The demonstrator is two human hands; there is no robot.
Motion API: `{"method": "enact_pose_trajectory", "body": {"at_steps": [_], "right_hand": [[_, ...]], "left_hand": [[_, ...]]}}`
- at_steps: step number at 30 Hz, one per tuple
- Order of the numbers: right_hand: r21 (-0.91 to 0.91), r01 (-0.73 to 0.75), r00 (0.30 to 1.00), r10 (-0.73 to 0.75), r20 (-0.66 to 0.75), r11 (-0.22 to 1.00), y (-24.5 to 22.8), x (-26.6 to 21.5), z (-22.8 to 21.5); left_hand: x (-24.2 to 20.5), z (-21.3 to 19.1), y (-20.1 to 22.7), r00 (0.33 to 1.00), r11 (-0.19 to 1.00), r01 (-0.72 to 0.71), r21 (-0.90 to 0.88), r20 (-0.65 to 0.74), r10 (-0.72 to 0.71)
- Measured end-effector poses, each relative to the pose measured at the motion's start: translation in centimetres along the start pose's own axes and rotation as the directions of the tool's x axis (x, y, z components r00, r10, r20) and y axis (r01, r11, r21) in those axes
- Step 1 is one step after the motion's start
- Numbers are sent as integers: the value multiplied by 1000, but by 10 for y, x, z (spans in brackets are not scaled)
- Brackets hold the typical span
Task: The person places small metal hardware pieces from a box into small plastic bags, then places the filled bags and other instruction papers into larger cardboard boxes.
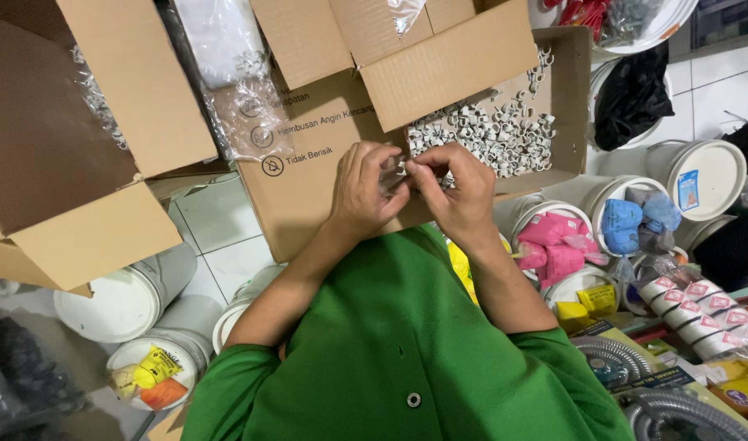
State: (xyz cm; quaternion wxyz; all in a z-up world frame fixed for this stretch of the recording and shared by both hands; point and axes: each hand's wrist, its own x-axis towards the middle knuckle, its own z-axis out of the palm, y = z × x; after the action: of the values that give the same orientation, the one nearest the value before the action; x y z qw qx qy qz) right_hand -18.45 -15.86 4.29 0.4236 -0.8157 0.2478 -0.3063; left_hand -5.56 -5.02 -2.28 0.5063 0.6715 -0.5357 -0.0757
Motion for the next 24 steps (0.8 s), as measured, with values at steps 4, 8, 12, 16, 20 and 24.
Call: {"method": "enact_pose_trajectory", "body": {"at_steps": [4,8,12,16,20,24], "right_hand": [[20,-26,1000,27,0,999,0,0,1],[-9,-1,1000,1,18,1000,-2,1,-1],[-28,-9,997,11,78,1000,-7,3,-4],[-31,87,985,-82,149,996,-11,7,-8],[-53,184,967,-171,190,981,-13,11,-12],[-98,227,955,-202,216,969,-14,11,-15]], "left_hand": [[1,-1,0,1000,1000,-6,8,22,5],[2,-1,0,999,999,-41,34,14,40],[3,-2,-2,998,997,-60,52,34,58],[2,-2,-1,998,998,-51,21,28,50],[1,-2,-2,999,999,-40,-7,29,41],[-1,-2,-5,998,998,-49,-38,48,50]]}}
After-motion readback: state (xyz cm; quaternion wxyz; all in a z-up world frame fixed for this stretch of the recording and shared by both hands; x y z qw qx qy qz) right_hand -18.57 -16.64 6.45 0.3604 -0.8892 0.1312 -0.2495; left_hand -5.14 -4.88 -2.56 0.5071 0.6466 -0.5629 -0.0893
